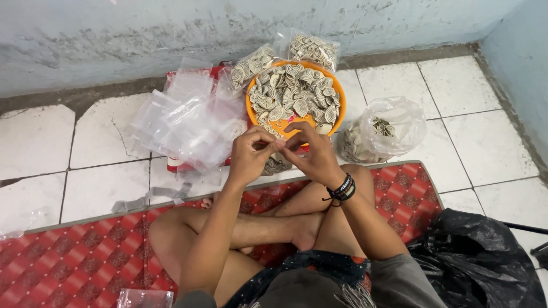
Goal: The person is sitting on the floor and packaging small, wrapped items from an orange bowl into small plastic bags.
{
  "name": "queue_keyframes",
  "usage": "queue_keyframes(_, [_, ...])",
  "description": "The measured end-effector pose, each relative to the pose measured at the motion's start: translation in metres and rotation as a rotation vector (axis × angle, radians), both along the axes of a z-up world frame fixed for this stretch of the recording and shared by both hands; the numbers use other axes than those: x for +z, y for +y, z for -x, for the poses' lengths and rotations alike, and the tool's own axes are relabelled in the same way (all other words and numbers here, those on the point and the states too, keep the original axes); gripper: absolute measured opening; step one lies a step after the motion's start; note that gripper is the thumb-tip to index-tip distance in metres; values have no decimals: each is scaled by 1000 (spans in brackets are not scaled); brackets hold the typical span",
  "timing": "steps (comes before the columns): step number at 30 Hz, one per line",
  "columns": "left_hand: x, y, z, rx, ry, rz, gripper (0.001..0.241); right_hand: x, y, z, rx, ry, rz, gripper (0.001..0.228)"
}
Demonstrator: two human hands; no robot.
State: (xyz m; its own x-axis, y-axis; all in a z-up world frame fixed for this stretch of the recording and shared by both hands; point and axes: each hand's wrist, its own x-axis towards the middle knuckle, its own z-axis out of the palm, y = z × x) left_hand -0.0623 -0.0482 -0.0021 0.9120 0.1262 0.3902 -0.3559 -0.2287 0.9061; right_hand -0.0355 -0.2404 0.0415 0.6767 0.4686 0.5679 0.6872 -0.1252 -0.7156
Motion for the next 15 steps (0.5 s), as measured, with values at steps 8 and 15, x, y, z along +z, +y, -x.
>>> queue_keyframes(8, [16, 5, 11, 8, -55, -29, 21, -3, -20, 6, 18, 28, 125, 38])
queue_keyframes(15, [17, 5, 7, 36, -118, 69, 24, -16, -37, 1, -91, 11, 256, 46])
